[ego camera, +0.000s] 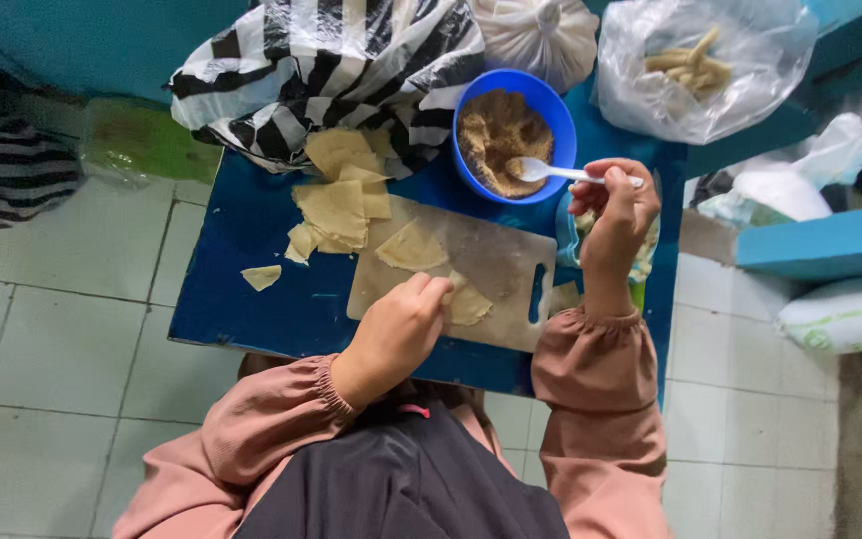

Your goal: The person sits on the floor at a low table folding thin dough wrappers around filling. They pinch each wrapper closed by hand, occasionally spoon filling from a blue bowl onto a wrapper, and set finished folded pieces aside while stacking wrappers on the cutting board.

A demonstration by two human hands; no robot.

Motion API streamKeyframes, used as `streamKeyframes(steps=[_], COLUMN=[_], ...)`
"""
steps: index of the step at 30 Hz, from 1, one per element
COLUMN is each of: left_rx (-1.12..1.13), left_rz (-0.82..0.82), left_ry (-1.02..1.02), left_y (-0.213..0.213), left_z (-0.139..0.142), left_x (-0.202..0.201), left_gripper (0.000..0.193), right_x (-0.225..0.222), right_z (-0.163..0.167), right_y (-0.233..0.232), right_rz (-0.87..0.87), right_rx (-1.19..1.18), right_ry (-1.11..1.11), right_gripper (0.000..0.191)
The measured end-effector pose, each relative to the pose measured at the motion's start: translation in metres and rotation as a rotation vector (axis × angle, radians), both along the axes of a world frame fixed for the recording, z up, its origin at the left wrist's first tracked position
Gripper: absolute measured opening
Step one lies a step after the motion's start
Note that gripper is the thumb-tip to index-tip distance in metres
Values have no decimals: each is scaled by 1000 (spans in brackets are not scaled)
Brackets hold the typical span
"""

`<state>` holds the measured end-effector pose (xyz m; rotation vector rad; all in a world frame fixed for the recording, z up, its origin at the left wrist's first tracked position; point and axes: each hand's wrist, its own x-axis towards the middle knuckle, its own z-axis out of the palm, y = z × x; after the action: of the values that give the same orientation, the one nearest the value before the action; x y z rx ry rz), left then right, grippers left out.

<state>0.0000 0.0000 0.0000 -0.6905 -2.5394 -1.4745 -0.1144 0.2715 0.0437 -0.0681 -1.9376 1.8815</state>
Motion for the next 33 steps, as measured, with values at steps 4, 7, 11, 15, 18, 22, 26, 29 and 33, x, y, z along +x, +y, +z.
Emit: streamKeyframes(steps=[4, 7, 11, 15, 18, 22, 26, 29, 33], left_rx=[10, 32, 53, 57, 82, 62, 109, 144, 149], left_rz=[-3, -7, -4, -2, -2, 0, 0, -3, 16], left_ry=[11, 1, -14, -37, -26, -28, -53, -45, -33], left_y=[-2, -4, -8, -9, -10, -8, -10, -10, -10], left_z=[-5, -7, -9, -8, -7, -7, -5, -6, -10], left_x=[4, 2, 2, 1, 1, 2, 4, 4, 10], left_gripper=[28, 29, 29, 30, 31, 32, 28, 27, 28], right_x=[2, 4, 1, 1, 0, 1, 5, 21, 74], right_z=[-7, -9, -13, -12, -12, -18, -14, -7, -10], right_y=[5, 7, 4, 7, 8, 8, 11, 14, 9], right_rz=[3, 23, 39, 41, 38, 50, 37, 37, 78], right_rx=[15, -62, -69, -99, -134, -142, -199, -284, -374], right_ry=[-23, -18, -29, -33, -34, -63, -31, -24, -18], right_gripper=[22, 20, 19, 19, 18, 19, 19, 19, 21])
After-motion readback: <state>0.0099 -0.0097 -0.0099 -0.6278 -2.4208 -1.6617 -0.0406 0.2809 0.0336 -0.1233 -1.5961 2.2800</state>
